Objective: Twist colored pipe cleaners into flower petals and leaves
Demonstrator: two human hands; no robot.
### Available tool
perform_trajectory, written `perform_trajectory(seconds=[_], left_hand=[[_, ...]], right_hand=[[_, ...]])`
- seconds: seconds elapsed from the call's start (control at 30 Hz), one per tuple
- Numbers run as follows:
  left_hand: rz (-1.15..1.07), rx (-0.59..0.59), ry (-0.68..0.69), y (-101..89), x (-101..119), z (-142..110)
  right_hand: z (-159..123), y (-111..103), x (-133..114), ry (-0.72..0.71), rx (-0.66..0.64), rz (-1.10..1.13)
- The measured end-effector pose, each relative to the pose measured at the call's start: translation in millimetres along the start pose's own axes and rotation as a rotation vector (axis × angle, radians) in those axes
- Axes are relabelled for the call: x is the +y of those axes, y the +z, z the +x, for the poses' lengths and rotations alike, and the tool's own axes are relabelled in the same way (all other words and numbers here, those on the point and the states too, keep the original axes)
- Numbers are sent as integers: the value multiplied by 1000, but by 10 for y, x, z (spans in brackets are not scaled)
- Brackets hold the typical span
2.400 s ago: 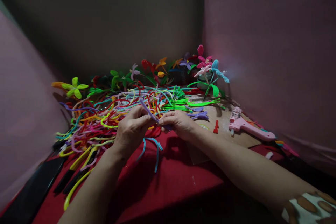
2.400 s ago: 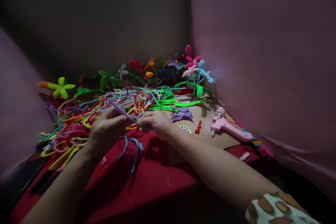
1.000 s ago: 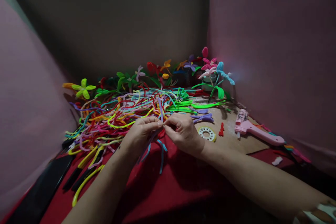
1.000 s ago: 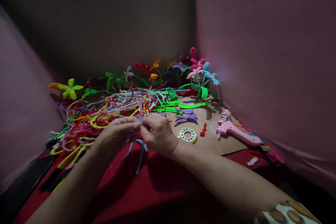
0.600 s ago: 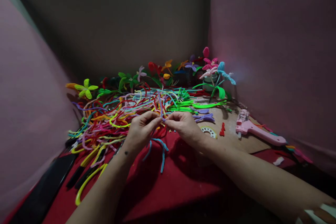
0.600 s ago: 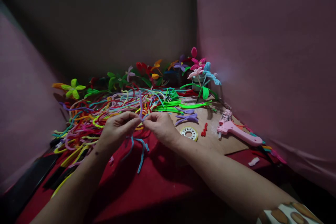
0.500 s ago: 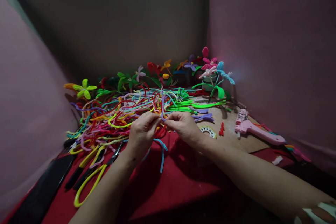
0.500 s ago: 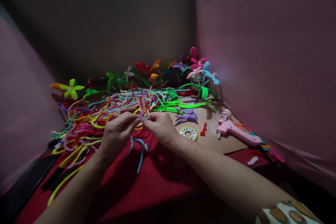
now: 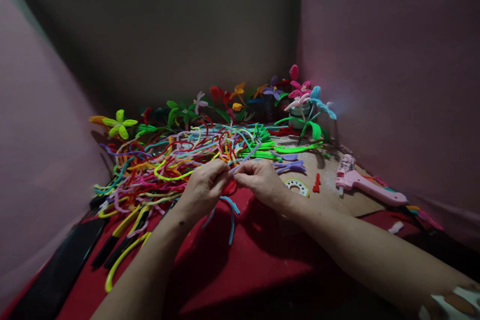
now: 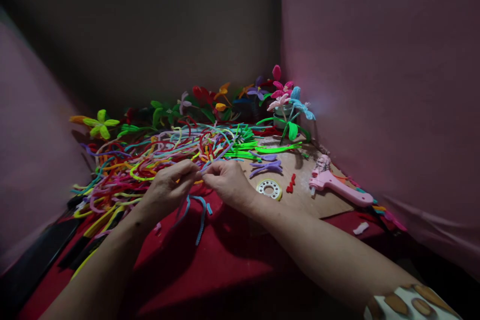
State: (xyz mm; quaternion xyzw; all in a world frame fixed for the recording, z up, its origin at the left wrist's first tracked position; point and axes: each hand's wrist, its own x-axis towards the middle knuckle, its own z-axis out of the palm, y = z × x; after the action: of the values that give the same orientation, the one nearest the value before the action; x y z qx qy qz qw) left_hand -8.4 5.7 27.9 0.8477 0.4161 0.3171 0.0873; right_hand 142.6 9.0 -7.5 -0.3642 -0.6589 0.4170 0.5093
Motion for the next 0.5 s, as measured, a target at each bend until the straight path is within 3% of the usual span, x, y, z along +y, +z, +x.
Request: perform_trajectory(seconds=[0.07,0.2,0.27,0.4,0.5], left_hand=[[-88,-39,-76,-19,6,5],[-191,-96,-143,-30,1,9],[-208,-113,-140,-31,-2,9],[-242,-103,-181,-50,10,15],[-280,-95,-226,-81,31,25]], right_hand=[[-21,5,-15,-85,50,-115],[-51,-31,-76,-414,302,-426],[-45,-63,-97,-500,316,-538],[2,-110,-95,-366,151,-586],[47,-133,-82,-96,1,-329]])
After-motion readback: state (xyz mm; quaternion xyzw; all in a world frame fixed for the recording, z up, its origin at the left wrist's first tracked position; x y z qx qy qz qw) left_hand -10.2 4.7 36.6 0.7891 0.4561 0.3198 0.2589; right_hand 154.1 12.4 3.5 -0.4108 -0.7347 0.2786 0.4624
